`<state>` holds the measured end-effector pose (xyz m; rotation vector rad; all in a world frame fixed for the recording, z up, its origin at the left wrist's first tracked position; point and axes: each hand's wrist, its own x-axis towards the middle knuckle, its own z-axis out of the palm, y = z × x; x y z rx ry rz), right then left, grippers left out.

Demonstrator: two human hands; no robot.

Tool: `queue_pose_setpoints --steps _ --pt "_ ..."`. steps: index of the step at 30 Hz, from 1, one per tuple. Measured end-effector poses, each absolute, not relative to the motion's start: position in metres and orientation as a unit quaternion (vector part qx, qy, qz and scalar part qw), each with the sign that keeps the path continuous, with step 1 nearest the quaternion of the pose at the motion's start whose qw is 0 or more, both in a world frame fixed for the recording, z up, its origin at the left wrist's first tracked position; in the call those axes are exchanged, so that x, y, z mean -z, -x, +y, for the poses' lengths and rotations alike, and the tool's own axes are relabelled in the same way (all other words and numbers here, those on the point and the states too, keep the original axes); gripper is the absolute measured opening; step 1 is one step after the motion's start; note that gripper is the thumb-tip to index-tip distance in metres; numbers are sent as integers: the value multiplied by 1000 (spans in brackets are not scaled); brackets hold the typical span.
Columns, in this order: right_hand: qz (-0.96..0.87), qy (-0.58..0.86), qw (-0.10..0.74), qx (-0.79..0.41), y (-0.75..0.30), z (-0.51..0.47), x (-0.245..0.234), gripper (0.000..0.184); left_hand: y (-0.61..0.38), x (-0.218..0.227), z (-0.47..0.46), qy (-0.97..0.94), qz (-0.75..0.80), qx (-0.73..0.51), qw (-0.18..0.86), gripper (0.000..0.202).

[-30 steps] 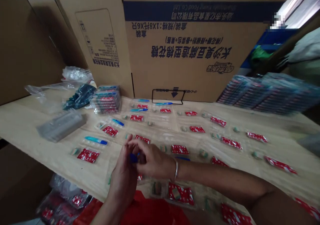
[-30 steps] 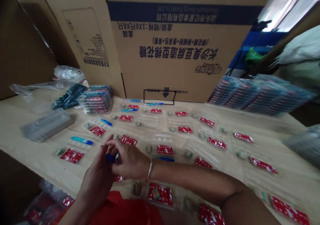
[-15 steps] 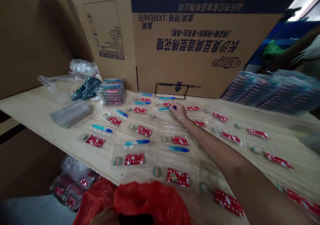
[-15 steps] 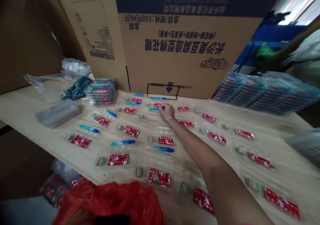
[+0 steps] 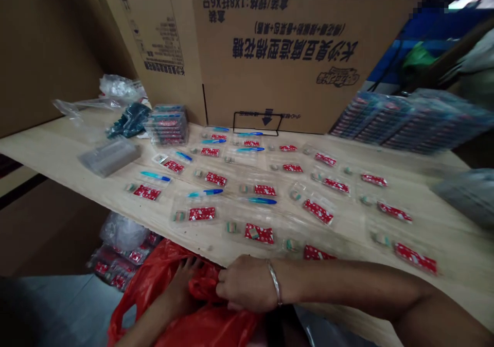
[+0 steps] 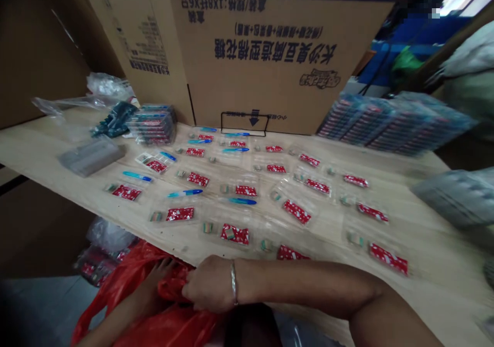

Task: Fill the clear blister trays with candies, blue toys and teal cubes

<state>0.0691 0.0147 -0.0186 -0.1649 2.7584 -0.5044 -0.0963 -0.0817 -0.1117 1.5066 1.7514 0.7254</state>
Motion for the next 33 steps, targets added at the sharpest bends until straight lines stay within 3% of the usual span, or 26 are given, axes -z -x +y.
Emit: queue_pose_setpoints --steps 5,10,14,18,21,24,27,29,33 --pt "963 -6 185 196 -83 22 12 19 92 117 -89 -677 621 -239 313 20" --pt "962 -118 121 215 -102 35 23 11 104 95 -119 -694 636 -220 255 14" --pt "958 -151 82 227 -109 37 27 4 112 75 -147 -642 652 -308 262 7" --pt "954 -178 -47 238 -96 25 11 8 101 71 -162 -572 666 -411 244 5" --pt "953 -114 -129 249 -75 9 8 12 92 72 -165 -576 661 -419 235 5" --pt "967 21 -95 234 -55 -7 19 11 87 71 -166 -604 643 -410 230 5" --pt "975 66 -29 212 -54 -2 31 10 87 68 -167 -622 636 -391 237 3" --pt "975 17 -33 221 -67 22 32 10 88 70 -165 -620 644 -375 245 2" --pt "948 -230 -125 180 -109 108 21 14 88 84 -153 -655 607 -352 280 10"
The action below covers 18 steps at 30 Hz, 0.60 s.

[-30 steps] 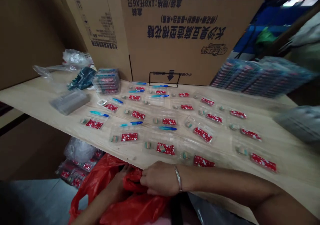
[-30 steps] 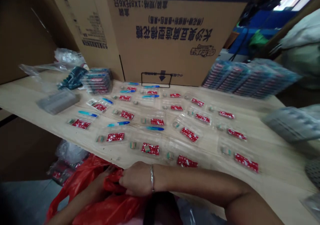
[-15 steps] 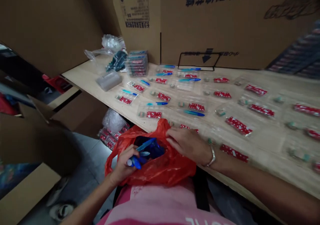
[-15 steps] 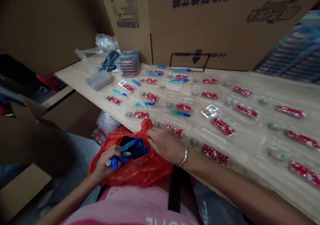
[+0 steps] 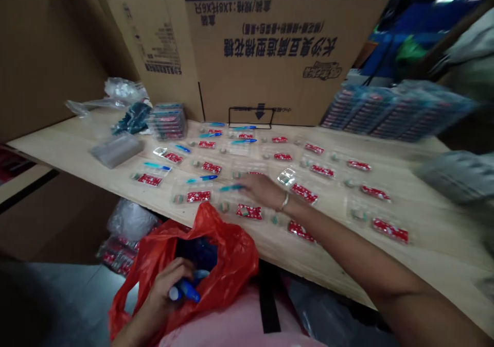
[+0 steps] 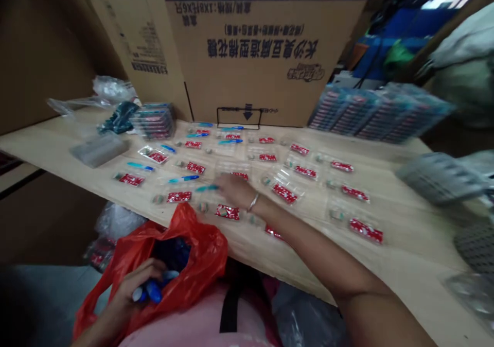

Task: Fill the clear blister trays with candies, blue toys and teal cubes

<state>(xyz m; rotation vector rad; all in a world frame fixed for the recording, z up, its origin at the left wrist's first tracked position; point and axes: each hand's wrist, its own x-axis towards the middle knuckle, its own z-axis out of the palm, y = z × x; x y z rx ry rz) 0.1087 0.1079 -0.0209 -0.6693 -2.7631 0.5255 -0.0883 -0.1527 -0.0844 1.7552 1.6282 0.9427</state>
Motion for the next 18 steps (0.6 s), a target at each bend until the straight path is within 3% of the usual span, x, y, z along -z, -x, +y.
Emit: queue_pose_setpoints --steps 3,8,18 --pt "-926 315 151 -140 -128 170 23 19 86 92 -140 -683 578 -330 301 13" --pt "-915 335 176 -138 -129 210 40 20 86 74 -126 -627 585 -378 349 8" --pt "-920 136 194 -311 -96 94 19 14 72 60 -108 -253 569 -631 462 18"
